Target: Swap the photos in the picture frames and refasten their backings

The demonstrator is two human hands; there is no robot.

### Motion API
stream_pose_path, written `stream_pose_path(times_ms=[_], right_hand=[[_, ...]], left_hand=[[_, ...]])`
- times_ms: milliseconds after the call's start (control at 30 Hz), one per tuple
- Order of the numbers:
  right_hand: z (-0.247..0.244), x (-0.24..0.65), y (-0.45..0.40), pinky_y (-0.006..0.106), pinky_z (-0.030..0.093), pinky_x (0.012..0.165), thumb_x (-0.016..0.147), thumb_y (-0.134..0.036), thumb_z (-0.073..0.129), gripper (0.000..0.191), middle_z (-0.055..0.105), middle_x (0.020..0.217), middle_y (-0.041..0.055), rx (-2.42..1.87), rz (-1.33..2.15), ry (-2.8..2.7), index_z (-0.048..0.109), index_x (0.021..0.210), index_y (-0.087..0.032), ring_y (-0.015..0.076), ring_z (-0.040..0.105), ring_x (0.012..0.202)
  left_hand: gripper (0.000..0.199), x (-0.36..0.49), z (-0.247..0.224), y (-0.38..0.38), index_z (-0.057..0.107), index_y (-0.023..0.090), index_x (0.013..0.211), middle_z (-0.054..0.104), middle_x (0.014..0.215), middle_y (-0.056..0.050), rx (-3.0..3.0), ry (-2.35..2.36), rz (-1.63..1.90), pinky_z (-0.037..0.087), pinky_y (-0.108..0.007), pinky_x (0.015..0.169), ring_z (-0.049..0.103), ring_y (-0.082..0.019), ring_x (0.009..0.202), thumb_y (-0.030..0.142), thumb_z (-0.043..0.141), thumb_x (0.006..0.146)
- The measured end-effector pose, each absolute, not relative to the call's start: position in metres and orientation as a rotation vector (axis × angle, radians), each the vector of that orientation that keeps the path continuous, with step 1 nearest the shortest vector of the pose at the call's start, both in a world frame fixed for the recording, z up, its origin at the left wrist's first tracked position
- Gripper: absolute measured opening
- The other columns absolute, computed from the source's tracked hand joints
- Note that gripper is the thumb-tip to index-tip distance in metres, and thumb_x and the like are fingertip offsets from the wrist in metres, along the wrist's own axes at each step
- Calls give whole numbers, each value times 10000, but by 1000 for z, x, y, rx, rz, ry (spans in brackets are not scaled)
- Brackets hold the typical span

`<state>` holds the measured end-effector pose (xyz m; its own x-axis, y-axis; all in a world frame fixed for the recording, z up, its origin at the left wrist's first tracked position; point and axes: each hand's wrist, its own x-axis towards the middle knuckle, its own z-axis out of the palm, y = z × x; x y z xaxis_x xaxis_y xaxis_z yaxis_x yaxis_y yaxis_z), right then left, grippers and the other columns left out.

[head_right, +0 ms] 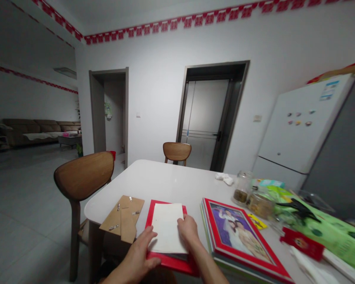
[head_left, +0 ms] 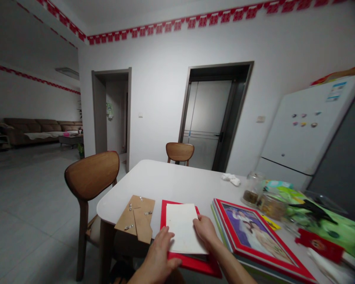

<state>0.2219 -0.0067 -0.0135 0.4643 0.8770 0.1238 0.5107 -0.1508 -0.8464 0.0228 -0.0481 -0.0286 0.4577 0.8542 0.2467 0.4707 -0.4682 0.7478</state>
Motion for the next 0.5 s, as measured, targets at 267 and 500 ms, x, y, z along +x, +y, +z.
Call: stream_pose_path(times_ms=[267, 500], right_hand=[[-6, 216, -19, 390, 389, 698, 663, -283, 433, 282, 604, 855, 212, -2186, 221, -1457, 612, 765, -91, 289, 572, 818], [-4, 210, -26, 337, 392, 681, 716, -286, 408, 311, 561, 932, 165, -2333, 0, -1673, 566, 917, -110, 239, 564, 838]], left_hand=[[576, 21, -16, -51, 522, 150, 1082, 425, 1241, -146, 2346, 1074, 662, 233, -425, 978, 294, -286, 1192, 241, 689, 539], [572, 20, -14, -53, 500, 143, 1113, 404, 1258, -145, 2359, 1054, 650, 226, -409, 986, 284, -269, 1200, 251, 659, 575]])
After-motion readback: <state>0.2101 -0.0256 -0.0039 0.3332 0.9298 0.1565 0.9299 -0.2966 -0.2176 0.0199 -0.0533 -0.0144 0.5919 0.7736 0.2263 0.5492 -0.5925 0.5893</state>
